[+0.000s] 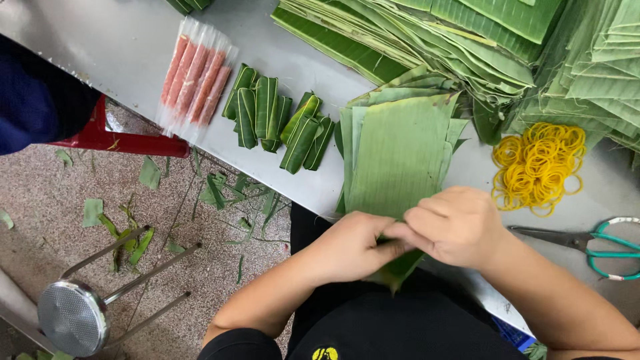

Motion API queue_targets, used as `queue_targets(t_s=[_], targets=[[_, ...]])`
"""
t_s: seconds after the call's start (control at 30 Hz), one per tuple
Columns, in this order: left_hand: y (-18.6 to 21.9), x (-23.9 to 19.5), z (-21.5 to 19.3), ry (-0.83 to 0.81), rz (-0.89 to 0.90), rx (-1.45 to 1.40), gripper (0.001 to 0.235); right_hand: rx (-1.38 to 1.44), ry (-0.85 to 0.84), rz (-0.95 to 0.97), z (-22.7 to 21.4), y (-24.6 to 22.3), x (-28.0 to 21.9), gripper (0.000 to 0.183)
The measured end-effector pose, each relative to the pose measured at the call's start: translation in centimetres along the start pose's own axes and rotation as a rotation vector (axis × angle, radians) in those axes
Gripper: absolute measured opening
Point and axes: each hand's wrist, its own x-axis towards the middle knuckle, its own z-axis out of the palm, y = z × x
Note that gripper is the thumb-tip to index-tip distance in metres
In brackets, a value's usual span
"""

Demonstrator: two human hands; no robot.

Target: The person wraps cylindrical food items in banana leaves, folds the leaves around each item, and secures them with yellow rubber bands. The finished wrapped items are stacked on the table.

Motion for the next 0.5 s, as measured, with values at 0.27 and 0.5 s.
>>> queue_targets(t_s=[0.27,0.5], targets=[[1.9,-1.1,-2.6,0.245,0.003,0.269,0.028,0.532,0.06,0.209,-0.8,-1.5,0.8,0.021],[-5.5,-3.0,-16.3,1.213,-0.199,0.901,0.026,-0.057,0.156,0.083,1.2,-1.5,0.9,0.041]])
